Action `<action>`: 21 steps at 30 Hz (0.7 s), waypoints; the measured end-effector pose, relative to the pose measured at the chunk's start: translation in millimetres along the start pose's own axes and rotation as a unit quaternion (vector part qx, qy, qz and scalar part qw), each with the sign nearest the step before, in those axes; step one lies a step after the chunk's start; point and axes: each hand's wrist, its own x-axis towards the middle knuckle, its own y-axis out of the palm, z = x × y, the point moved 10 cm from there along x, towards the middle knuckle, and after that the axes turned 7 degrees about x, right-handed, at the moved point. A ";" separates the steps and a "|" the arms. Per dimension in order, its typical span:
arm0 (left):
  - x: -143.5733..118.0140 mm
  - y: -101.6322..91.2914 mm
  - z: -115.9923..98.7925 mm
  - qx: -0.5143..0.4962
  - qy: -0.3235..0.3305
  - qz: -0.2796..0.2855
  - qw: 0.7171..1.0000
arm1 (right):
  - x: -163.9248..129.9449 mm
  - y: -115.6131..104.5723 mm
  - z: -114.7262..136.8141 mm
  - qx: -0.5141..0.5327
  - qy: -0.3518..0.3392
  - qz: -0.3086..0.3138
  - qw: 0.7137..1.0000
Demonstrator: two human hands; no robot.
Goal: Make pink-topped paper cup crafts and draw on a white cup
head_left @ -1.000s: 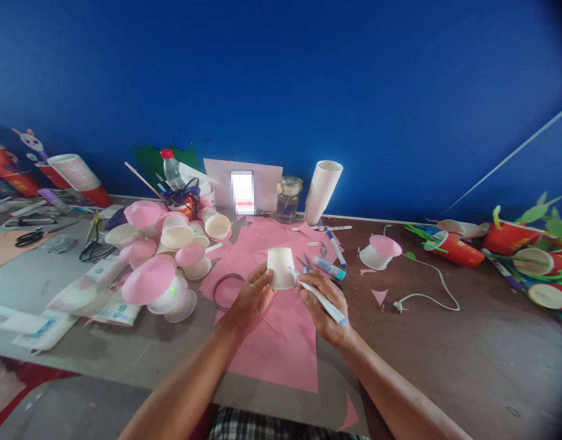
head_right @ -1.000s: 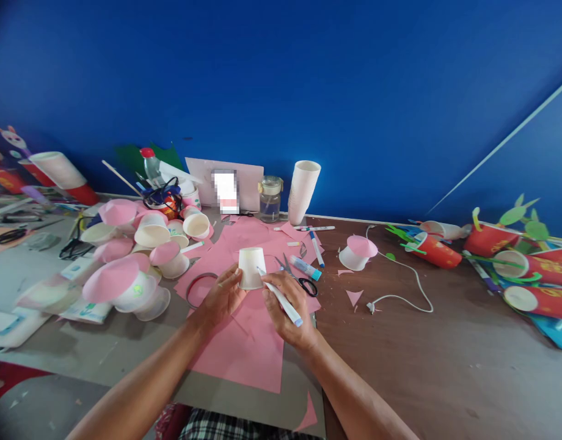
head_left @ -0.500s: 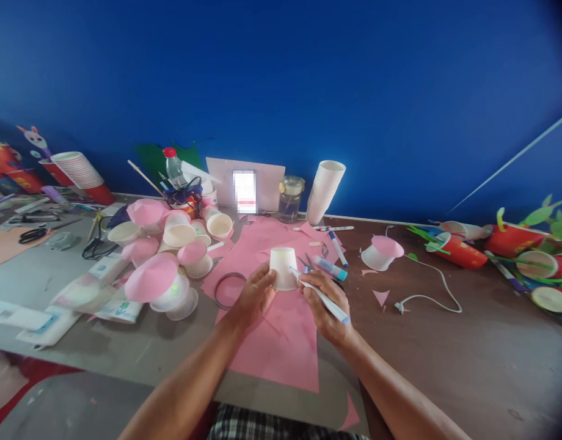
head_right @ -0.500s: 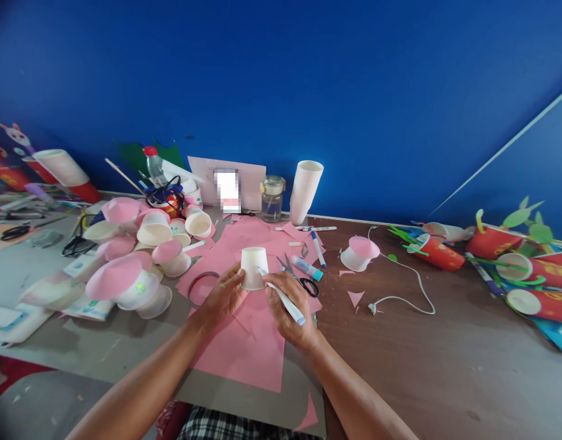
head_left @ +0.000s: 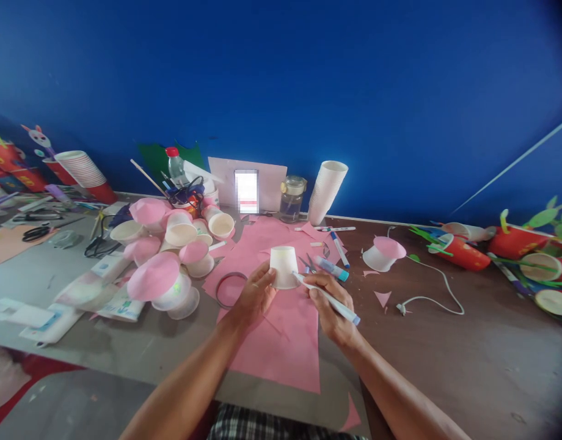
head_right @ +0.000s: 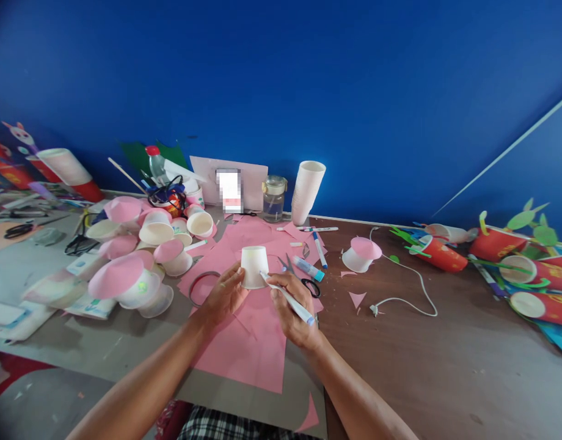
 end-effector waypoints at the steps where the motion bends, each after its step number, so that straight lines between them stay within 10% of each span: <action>1: 0.0 -0.1 0.4 0.002 0.001 0.002 1.000 | -0.6 -1.3 -2.0 0.009 0.005 -0.008 1.000; 21: -0.6 0.5 2.5 0.015 0.008 0.013 1.000 | 0.7 1.7 -5.5 0.024 -0.007 -0.017 1.000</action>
